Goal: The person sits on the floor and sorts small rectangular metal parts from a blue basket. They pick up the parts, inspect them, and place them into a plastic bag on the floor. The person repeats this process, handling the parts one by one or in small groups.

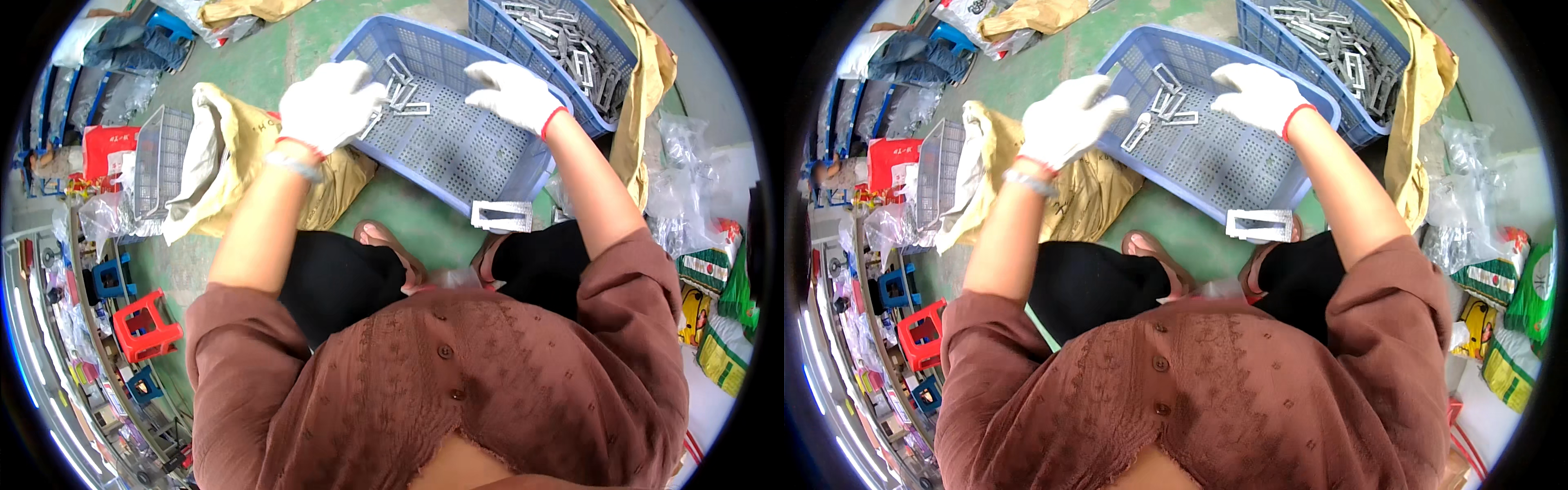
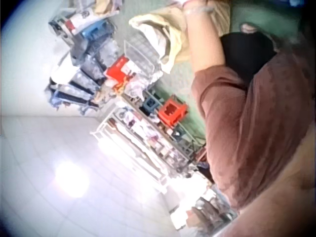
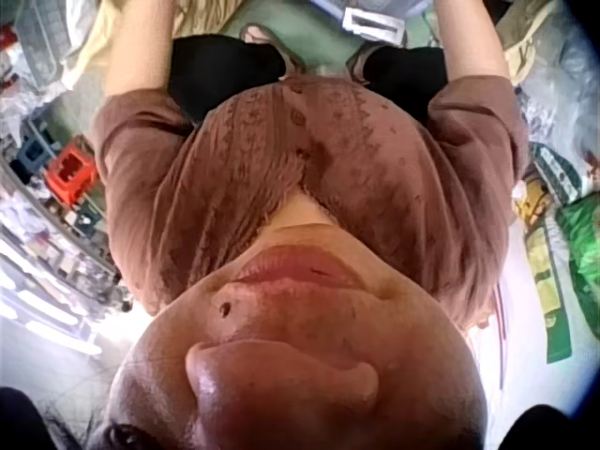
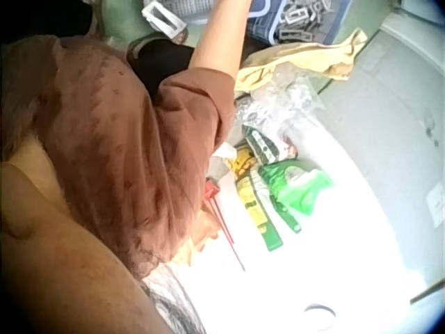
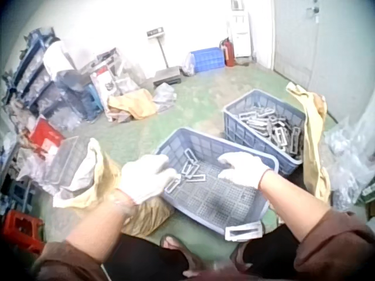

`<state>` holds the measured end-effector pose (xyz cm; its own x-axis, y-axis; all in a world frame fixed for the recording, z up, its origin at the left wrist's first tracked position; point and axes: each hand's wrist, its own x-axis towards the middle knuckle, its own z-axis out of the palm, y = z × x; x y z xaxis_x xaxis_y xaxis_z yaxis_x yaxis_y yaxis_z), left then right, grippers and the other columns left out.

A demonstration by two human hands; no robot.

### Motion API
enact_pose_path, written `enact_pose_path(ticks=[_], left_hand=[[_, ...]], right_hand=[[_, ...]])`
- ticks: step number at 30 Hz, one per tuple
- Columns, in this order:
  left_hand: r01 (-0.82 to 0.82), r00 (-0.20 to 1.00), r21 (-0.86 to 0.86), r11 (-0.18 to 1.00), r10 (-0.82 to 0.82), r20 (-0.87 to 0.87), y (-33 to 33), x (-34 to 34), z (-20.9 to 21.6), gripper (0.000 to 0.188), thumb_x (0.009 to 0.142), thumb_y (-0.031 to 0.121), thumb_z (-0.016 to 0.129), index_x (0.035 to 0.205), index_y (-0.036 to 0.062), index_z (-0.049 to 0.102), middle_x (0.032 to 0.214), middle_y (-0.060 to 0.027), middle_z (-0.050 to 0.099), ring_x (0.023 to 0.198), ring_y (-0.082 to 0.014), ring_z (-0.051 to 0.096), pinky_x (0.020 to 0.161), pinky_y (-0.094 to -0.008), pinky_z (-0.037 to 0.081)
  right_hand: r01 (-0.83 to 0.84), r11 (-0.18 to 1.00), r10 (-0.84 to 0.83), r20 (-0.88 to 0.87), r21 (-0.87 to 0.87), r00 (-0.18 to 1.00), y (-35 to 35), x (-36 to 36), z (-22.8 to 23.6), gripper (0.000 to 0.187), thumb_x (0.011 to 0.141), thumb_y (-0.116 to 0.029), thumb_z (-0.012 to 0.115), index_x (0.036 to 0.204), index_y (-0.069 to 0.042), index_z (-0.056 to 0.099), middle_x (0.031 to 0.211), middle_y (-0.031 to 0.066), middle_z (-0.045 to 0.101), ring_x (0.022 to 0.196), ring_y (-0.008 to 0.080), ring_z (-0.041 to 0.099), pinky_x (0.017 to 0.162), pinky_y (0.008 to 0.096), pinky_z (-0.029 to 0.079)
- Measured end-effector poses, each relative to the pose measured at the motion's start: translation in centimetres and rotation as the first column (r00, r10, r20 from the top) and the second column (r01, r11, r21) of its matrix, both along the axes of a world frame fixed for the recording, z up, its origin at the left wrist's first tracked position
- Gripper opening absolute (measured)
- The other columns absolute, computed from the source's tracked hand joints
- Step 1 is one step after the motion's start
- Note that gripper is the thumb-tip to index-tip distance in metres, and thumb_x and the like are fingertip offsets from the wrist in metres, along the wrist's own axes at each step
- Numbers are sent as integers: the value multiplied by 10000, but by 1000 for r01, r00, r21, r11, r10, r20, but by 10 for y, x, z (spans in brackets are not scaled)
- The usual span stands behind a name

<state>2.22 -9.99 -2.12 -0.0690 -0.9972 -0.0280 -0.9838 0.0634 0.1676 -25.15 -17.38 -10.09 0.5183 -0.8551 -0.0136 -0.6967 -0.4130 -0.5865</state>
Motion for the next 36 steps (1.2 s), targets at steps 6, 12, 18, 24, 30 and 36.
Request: enact_pose_path(ticks=[6,12,18,24,30,36], left_hand=[[-26,976,564,826,-100,191,-138,39,-161,661,765,565,661,1203,71,668,1224,-206,659,1139,-359,629,958,-415,500],[-65,995,766,640,-14,97,-195,42,-276,1093,617,473,888,1512,130,364,1497,-180,449,1377,-373,432,1113,-474,391],[-136,967,719,681,-67,246,-211,17,-348,1237,577,506,910,1558,213,215,1593,-180,265,1457,-460,228,1134,-650,271],[-254,946,722,644,9,325,-218,21,-380,784,674,368,834,1379,164,558,1362,-117,602,1256,-295,580,1084,-622,369],[-45,956,814,579,-211,202,-177,-10,-433,643,683,478,817,1195,107,702,1284,-155,649,1164,-305,640,973,-446,519],[1,985,972,235,-170,41,-188,-20,-358,477,866,411,638,1211,86,687,1302,-178,630,1161,-334,637,979,-481,495]], right_hand=[[-128,992,128,61,-1,990,15,-20,14,440,888,-322,669,1263,-97,621,1267,146,629,1150,338,609,995,386,480],[24,997,-26,-29,-74,999,10,-35,24,396,861,-273,740,1210,-101,666,1168,162,669,1093,339,650,910,373,525],[39,999,-38,-73,6,997,-12,-25,13,398,843,-226,749,1210,-92,672,1158,170,675,1093,357,651,893,387,526],[22,999,-24,-81,-37,996,-22,-22,4,393,842,-205,748,1203,-69,672,1155,173,677,1085,361,656,900,394,525],[11,998,-14,-55,-55,998,-16,-23,17,371,841,-193,751,1181,-60,684,1143,173,681,1087,355,656,915,387,523],[-24,995,20,-54,-92,998,-10,-29,20,365,833,-192,760,1175,-81,694,1143,166,683,1067,344,664,895,380,531]])
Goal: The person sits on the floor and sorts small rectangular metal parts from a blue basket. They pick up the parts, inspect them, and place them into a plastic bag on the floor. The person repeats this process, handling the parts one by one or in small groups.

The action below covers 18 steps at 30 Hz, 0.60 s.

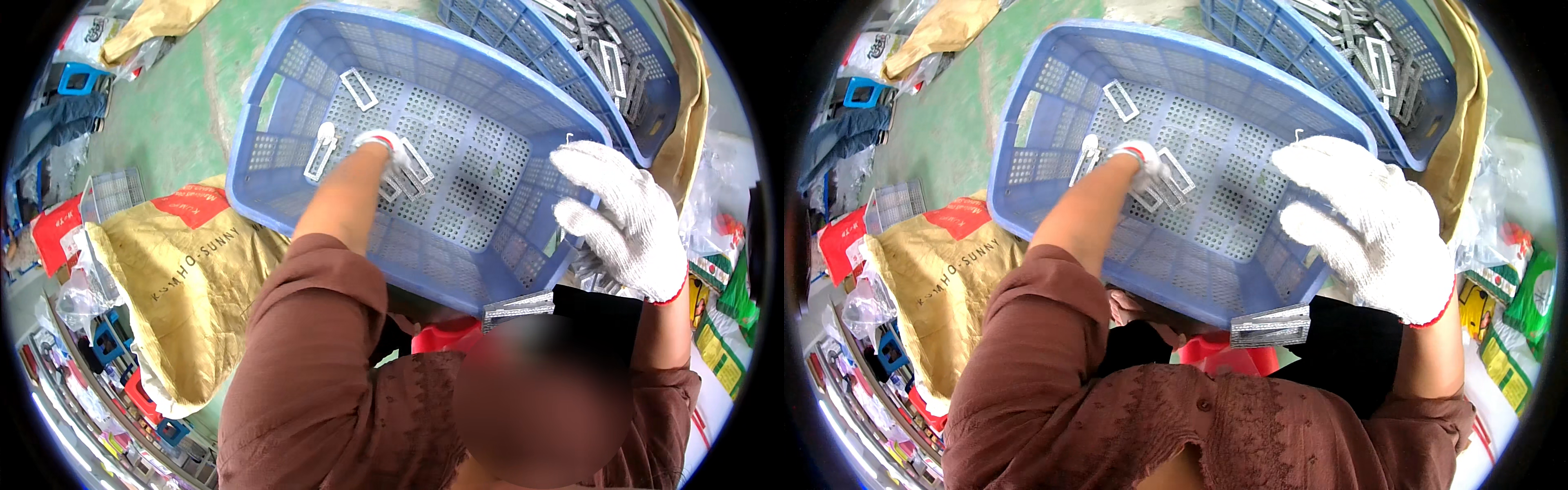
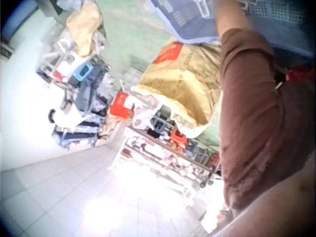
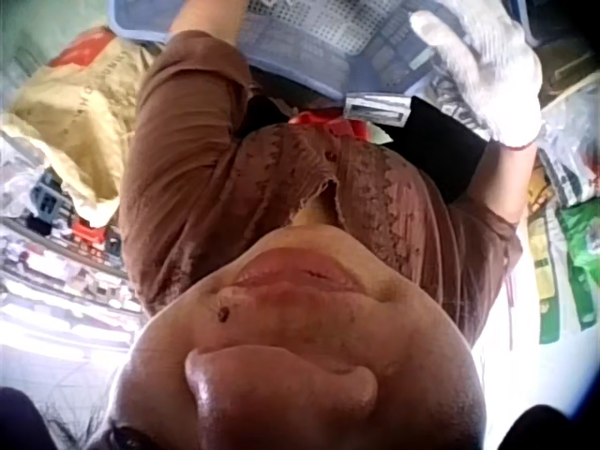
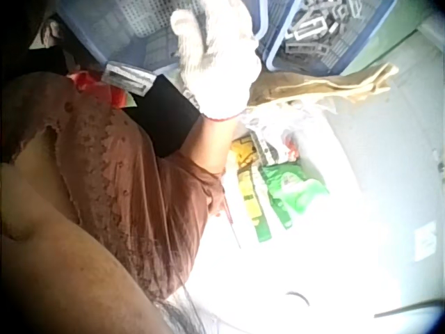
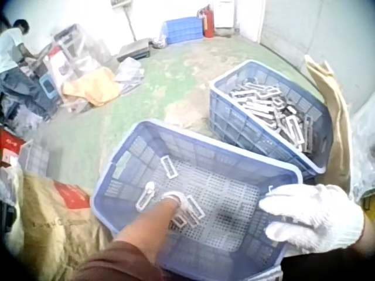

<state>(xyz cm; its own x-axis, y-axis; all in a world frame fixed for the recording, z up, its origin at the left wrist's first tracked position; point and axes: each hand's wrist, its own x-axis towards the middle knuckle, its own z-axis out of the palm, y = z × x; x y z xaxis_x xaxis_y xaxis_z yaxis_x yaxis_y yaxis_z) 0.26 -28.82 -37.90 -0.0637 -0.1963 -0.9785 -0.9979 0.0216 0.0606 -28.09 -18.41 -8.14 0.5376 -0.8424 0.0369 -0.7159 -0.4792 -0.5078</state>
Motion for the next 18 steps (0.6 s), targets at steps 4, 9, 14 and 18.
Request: enact_pose_path(ticks=[4,9,14,18], left_hand=[[-76,993,-666,742,118,17,-29,28,2,658,860,396,649,1433,127,468,1468,-175,475,1262,-366,552,1054,-452,463],[-23,993,-589,807,86,79,-28,19,8,975,795,454,736,1542,161,180,1606,-163,228,1347,-390,465,1071,-507,436],[-59,998,-475,878,63,-8,-35,19,-17,881,814,390,685,1530,96,266,1517,-223,373,1302,-372,519,1068,-465,445],[50,999,-537,842,-35,39,-13,15,-38,616,861,349,598,1412,86,514,1318,-187,618,1208,-343,611,1013,-460,482]], right_hand=[[26,999,-26,-7,19,1000,2,-6,-6,376,838,-216,753,1188,-95,687,1145,161,681,1047,348,669,872,384,538],[-32,999,33,-53,24,998,-8,-2,-14,386,849,-265,731,1204,-122,678,1141,151,680,1007,355,677,799,384,550],[-33,999,34,-69,11,997,-5,0,-19,384,851,-274,731,1204,-132,682,1144,144,680,959,343,688,748,386,553],[-2,1000,5,-73,31,997,-8,-1,-14,387,854,-299,735,1205,-144,686,1148,132,683,974,334,687,761,376,552]])
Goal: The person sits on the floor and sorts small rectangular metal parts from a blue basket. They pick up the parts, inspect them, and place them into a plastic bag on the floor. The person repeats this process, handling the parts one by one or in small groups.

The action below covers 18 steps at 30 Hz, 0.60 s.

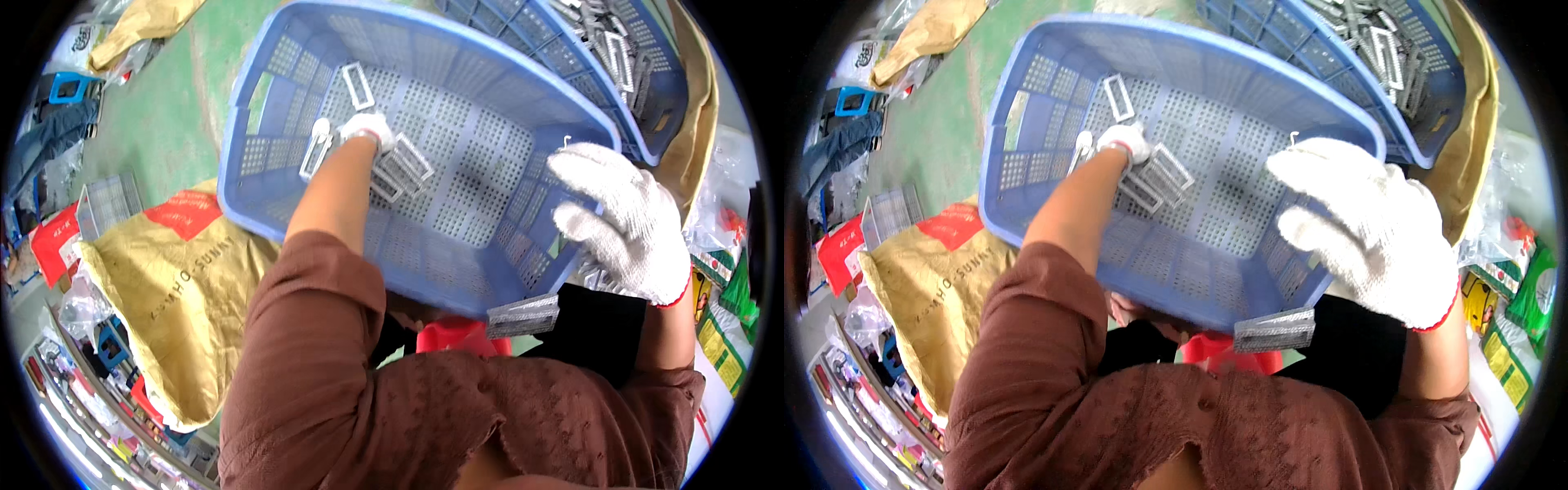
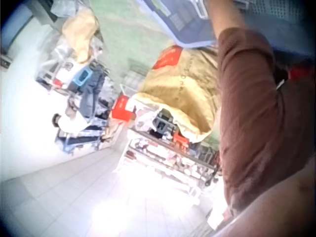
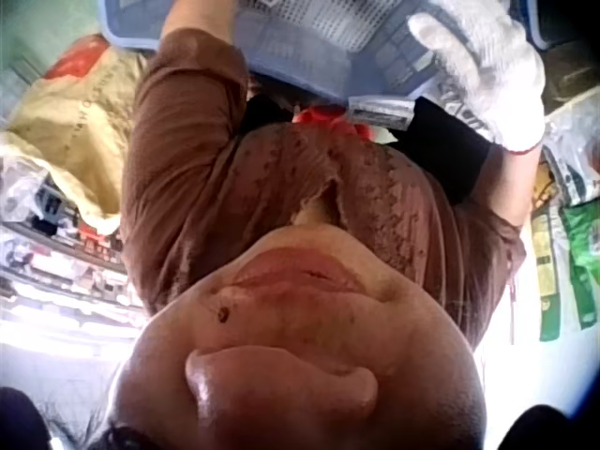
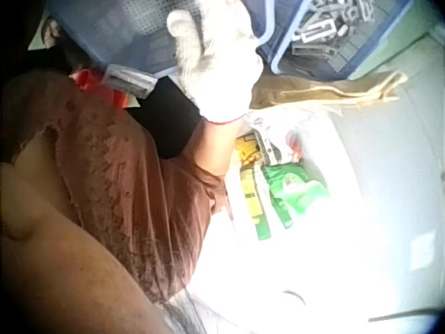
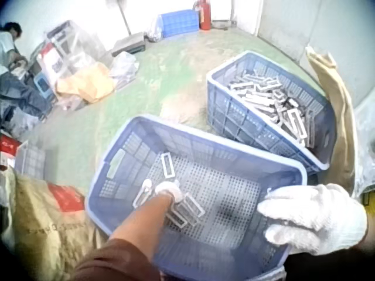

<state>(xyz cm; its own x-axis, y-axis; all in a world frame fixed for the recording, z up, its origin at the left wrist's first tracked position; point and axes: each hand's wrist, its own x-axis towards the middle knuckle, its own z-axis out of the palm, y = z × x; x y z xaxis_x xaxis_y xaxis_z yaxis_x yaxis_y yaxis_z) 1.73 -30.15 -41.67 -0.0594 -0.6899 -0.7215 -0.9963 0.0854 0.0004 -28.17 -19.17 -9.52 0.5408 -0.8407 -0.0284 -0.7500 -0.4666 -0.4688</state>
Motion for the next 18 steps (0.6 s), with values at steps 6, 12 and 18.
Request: enact_pose_path(ticks=[6,12,18], left_hand=[[-279,959,-236,931,281,-24,-10,-6,51,602,897,504,543,1432,247,440,1505,-198,382,1353,-415,441,1059,-557,416],[-164,986,-4,986,164,-16,-33,6,-18,745,879,656,529,1500,262,407,1516,-172,431,1389,-405,403,1145,-412,346],[-84,990,-97,992,72,-124,-31,28,-48,526,912,493,501,1360,229,584,1427,-122,543,1321,-297,510,1079,-387,426]], right_hand=[[15,999,-15,14,35,1000,8,-11,-1,361,864,-289,721,1191,-141,691,1141,141,683,971,340,688,778,374,551],[-16,1000,15,35,11,999,-2,-10,-8,365,861,-285,720,1194,-138,685,1137,139,685,967,347,685,762,382,549],[5,997,-8,37,72,999,1,-12,-12,361,851,-247,732,1188,-125,685,1140,147,681,976,353,680,780,388,547]])
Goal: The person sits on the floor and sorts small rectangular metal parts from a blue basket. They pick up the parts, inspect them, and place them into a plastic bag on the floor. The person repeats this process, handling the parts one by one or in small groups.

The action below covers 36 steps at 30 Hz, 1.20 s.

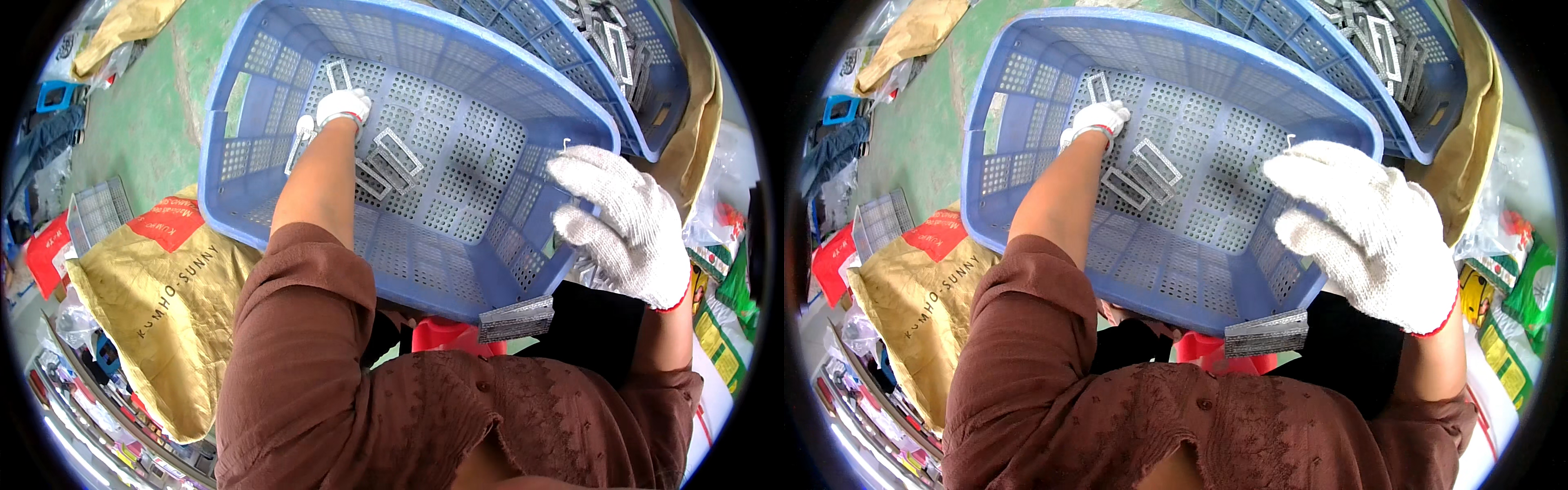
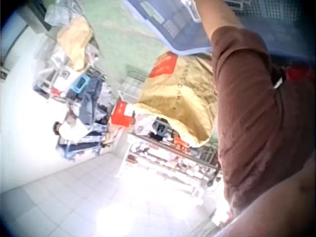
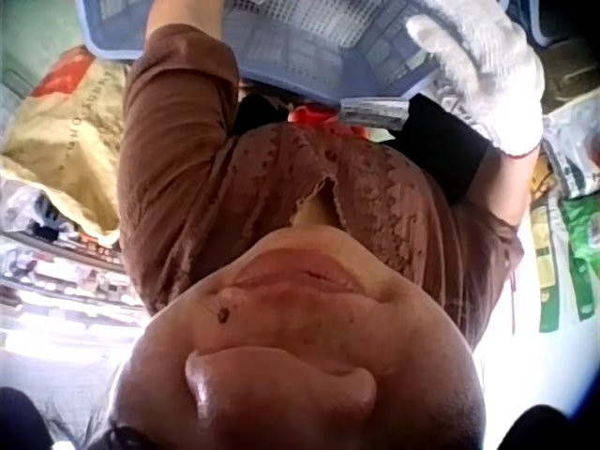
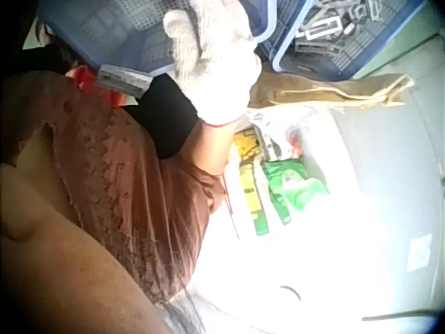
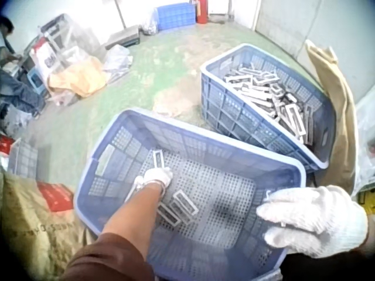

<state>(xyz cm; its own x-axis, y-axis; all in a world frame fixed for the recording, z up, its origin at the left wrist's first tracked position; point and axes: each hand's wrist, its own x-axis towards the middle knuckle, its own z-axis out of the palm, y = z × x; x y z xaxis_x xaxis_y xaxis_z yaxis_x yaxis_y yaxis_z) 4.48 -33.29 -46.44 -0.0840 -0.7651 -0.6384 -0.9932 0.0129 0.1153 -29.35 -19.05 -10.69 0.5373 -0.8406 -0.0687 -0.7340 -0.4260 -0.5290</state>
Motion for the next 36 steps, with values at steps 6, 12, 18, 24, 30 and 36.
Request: enact_pose_path(ticks=[6,12,18,24,30,36], left_hand=[[143,964,66,988,-154,219,30,-9,11,405,939,322,456,1205,146,706,1308,-115,640,1129,-294,663,949,-426,532],[-191,959,571,798,275,-63,72,-61,129,615,870,423,647,1347,40,579,1266,-235,639,1164,-297,641,977,-447,506],[-341,937,233,911,309,164,56,18,81,527,904,337,582,1379,119,512,1322,-173,611,1224,-325,596,1009,-443,483],[-275,925,356,893,145,350,51,84,10,831,682,473,856,1384,134,566,1431,-147,544,1319,-264,525,1085,-402,428],[-443,851,94,892,385,358,53,71,-13,933,726,371,840,1512,174,377,1463,-134,509,1321,-277,526,1056,-395,470],[-560,770,65,826,489,409,50,47,33,586,943,356,614,1477,300,380,1517,-54,458,1361,-295,483,1077,-558,382]], right_hand=[[-100,993,98,-39,-58,994,-3,-2,10,382,843,-149,740,1211,-76,668,1192,169,662,1076,373,650,887,400,519],[-24,1000,25,20,-15,999,5,0,0,359,889,-315,695,1199,-135,684,1165,139,675,911,316,695,763,382,557],[3,999,-2,-21,35,1000,11,-7,-3,363,895,-321,691,1215,-151,671,1171,150,668,935,335,687,791,376,556],[-55,998,55,13,-30,998,3,1,4,349,891,-289,696,1205,-138,673,1156,140,673,871,314,691,709,364,559],[-50,999,51,-13,15,999,3,11,4,362,874,-282,712,1200,-131,674,1141,134,679,876,308,689,703,354,551],[-31,995,36,-42,97,998,3,11,6,401,821,-188,763,1199,-84,679,1158,180,676,1045,379,664,846,402,536]])
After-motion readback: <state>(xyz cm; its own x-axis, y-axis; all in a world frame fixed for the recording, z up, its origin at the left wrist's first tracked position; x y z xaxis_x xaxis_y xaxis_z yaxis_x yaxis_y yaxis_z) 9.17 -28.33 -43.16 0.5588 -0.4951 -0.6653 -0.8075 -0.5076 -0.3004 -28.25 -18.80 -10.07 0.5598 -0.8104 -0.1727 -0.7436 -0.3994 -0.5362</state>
